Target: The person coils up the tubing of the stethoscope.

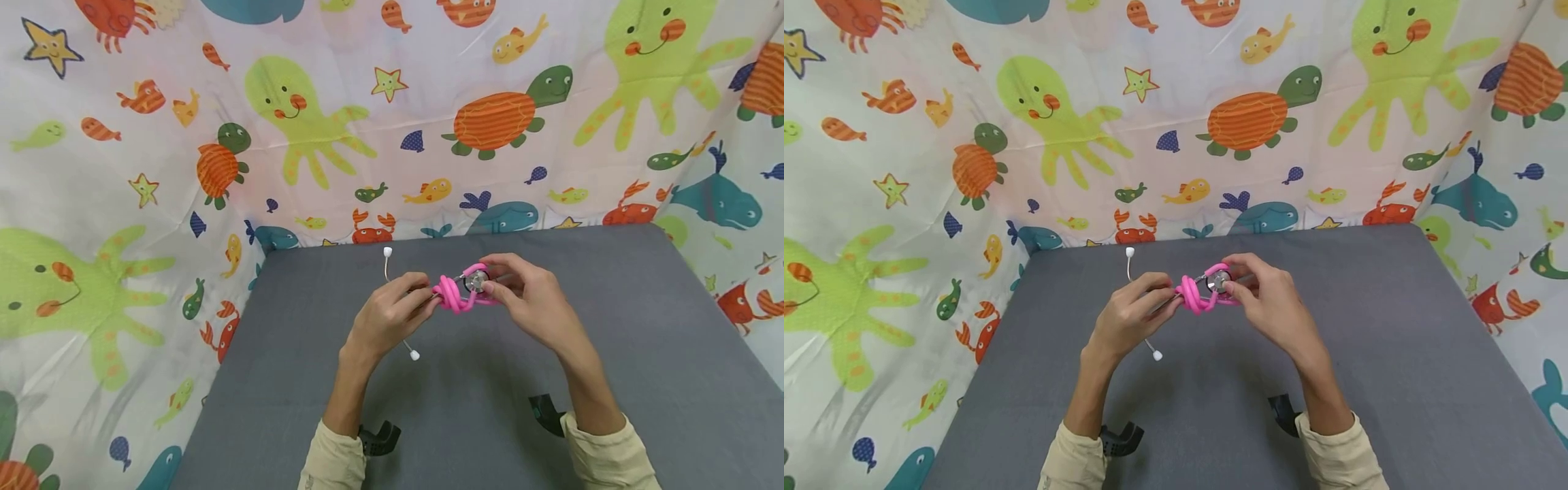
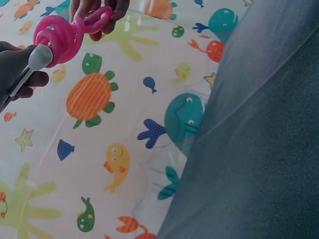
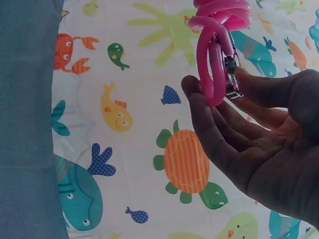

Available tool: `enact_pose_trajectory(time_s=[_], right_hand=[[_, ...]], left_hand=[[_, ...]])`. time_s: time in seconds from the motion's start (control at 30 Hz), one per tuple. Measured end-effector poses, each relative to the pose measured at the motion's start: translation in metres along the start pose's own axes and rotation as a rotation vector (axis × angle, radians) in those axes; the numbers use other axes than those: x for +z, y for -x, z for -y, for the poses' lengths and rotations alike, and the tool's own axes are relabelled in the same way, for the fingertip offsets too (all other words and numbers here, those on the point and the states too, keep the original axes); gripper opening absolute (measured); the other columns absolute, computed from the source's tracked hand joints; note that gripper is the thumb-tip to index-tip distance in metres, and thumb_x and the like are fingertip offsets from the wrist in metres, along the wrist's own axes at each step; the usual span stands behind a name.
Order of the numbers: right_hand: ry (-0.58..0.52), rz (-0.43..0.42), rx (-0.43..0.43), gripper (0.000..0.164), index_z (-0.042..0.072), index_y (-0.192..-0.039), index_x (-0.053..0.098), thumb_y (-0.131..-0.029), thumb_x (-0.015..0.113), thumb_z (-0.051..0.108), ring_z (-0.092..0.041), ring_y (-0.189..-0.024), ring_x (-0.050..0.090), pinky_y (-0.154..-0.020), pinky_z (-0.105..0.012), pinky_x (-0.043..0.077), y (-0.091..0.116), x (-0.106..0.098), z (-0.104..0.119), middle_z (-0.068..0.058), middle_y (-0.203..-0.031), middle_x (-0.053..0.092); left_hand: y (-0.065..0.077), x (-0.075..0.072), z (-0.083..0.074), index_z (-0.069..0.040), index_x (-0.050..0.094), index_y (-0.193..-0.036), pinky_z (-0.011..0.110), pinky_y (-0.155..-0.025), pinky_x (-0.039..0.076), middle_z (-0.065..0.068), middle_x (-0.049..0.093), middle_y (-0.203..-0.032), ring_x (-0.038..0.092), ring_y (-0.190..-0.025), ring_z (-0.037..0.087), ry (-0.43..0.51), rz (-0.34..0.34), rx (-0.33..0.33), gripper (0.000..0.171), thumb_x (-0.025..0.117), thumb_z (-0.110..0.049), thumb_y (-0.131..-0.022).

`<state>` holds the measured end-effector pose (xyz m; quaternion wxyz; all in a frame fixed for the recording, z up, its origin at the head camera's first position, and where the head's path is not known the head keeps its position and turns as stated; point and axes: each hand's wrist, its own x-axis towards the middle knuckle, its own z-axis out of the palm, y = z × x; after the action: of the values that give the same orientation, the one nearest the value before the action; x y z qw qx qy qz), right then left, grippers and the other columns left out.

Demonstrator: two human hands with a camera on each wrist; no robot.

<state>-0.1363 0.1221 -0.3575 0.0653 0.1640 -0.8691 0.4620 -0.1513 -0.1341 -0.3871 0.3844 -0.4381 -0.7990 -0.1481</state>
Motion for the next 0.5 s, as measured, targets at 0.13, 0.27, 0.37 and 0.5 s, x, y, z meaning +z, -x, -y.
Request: enact_pose_trajectory(time_s=[0.13,0.27,0.37,0.5], right_hand=[[-0.003,-0.033,0.044,0.034,0.001,-0.127,0.066,-0.094,0.075,0.006,-0.028,-0.085,0.072,-0.072,-0.020,0.057,0.000,0.003,-0.001,-0.022,-0.105,0.074],[-0.013,-0.169,0.056,0.019,-0.002,-0.107,0.067,-0.091,0.076,0.001,-0.018,-0.070,0.062,-0.060,-0.019,0.050,-0.001,0.013,-0.004,-0.018,-0.087,0.071],[-0.018,-0.260,0.010,0.015,-0.001,-0.095,0.063,-0.086,0.074,-0.005,-0.013,-0.062,0.053,-0.054,-0.020,0.046,-0.001,0.018,-0.007,-0.015,-0.076,0.066],[0.017,-0.254,-0.041,0.018,0.001,-0.097,0.060,-0.087,0.073,-0.009,-0.015,-0.064,0.051,-0.056,-0.019,0.045,-0.001,0.018,-0.006,-0.014,-0.079,0.064]], left_hand=[[0.000,0.002,-0.001,-0.003,0.080,-0.095,0.020,-0.080,0.061,0.009,0.073,-0.095,0.071,-0.079,0.014,0.011,0.016,0.003,0.022,0.090,-0.018,-0.083],[-0.001,0.005,-0.003,-0.003,0.080,-0.095,0.019,-0.081,0.061,0.009,0.073,-0.094,0.072,-0.079,0.014,0.052,0.009,0.032,0.022,0.090,-0.017,-0.082],[-0.004,0.005,-0.005,-0.003,0.080,-0.094,0.018,-0.080,0.060,0.009,0.073,-0.094,0.072,-0.079,0.014,0.089,-0.013,0.057,0.021,0.090,-0.016,-0.082],[-0.004,0.004,-0.005,-0.002,0.080,-0.094,0.018,-0.079,0.060,0.010,0.072,-0.094,0.072,-0.079,0.015,0.106,-0.020,0.052,0.021,0.090,-0.016,-0.082]])
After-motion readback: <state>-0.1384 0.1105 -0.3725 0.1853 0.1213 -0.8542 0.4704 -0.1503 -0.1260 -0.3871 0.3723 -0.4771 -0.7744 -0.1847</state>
